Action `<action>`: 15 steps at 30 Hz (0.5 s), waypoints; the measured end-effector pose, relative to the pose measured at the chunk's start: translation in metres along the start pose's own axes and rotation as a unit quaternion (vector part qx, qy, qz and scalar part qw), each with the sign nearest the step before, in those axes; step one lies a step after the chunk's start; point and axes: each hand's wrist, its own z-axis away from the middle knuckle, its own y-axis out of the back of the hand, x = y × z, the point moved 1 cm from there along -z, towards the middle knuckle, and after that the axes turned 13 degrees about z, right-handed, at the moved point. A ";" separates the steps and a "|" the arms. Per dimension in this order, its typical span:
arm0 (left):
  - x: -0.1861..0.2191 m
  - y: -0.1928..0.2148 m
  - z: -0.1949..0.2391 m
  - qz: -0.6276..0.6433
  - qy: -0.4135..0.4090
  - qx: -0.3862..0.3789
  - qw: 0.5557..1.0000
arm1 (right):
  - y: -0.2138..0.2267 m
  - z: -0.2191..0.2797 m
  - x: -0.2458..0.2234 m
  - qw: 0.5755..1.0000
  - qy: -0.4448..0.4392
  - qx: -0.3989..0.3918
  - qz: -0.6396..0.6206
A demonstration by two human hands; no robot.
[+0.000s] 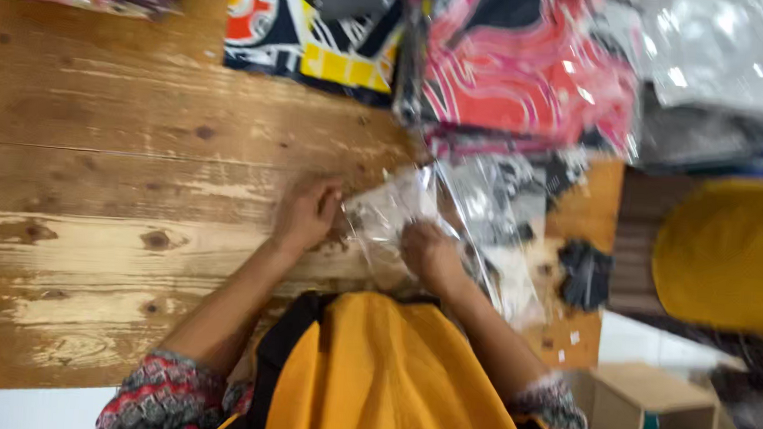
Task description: The person folds patterned shirts and places them into clear plastic bags on a wooden table. They handle multiple shirts one at a time, seal the bags, and stack the packaged items. A second person is visible across the table also handling clothes.
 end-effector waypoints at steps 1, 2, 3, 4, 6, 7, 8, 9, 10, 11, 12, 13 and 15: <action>0.002 -0.009 0.019 0.033 0.040 -0.014 0.999 | 0.003 0.004 0.003 0.999 -0.036 -0.013 -0.016; 0.005 -0.013 0.040 0.065 0.077 -0.027 0.995 | 0.008 0.012 -0.001 0.997 -0.071 -0.023 -0.030; 0.008 -0.012 0.060 0.095 0.115 -0.042 0.988 | 0.016 0.023 -0.014 0.993 -0.106 -0.032 -0.044; 0.007 -0.013 0.064 0.222 0.168 -0.032 0.960 | 0.026 0.020 -0.015 0.991 -0.130 0.010 -0.039; 0.012 -0.011 0.077 0.456 0.276 -0.012 0.846 | 0.045 0.023 -0.039 0.980 -0.172 0.088 -0.037; 0.021 -0.010 0.086 0.442 0.222 -0.058 0.867 | 0.052 0.026 -0.055 0.977 -0.181 0.098 -0.049; 0.026 -0.004 0.089 0.423 0.161 -0.100 0.886 | 0.053 0.023 -0.071 0.974 -0.185 0.113 -0.063; 0.035 0.000 0.091 0.400 0.101 -0.142 0.900 | 0.053 0.018 -0.085 0.971 -0.189 0.127 -0.077; 0.044 0.006 0.092 0.385 0.118 -0.141 0.904 | 0.052 0.014 -0.101 0.975 -0.159 0.116 -0.101; 0.052 0.012 0.092 0.371 0.135 -0.139 0.908 | 0.049 0.010 -0.114 0.978 -0.128 0.104 -0.125; 0.059 0.019 0.095 0.357 0.153 -0.141 0.910 | 0.044 0.009 -0.125 0.980 -0.100 0.092 -0.146; 0.060 0.031 0.099 0.334 0.213 -0.109 0.912 | 0.037 0.009 -0.131 0.974 -0.140 0.110 -0.140; 0.055 0.063 0.110 0.285 0.335 -0.041 0.897 | 0.026 0.014 -0.135 0.957 -0.220 0.141 -0.128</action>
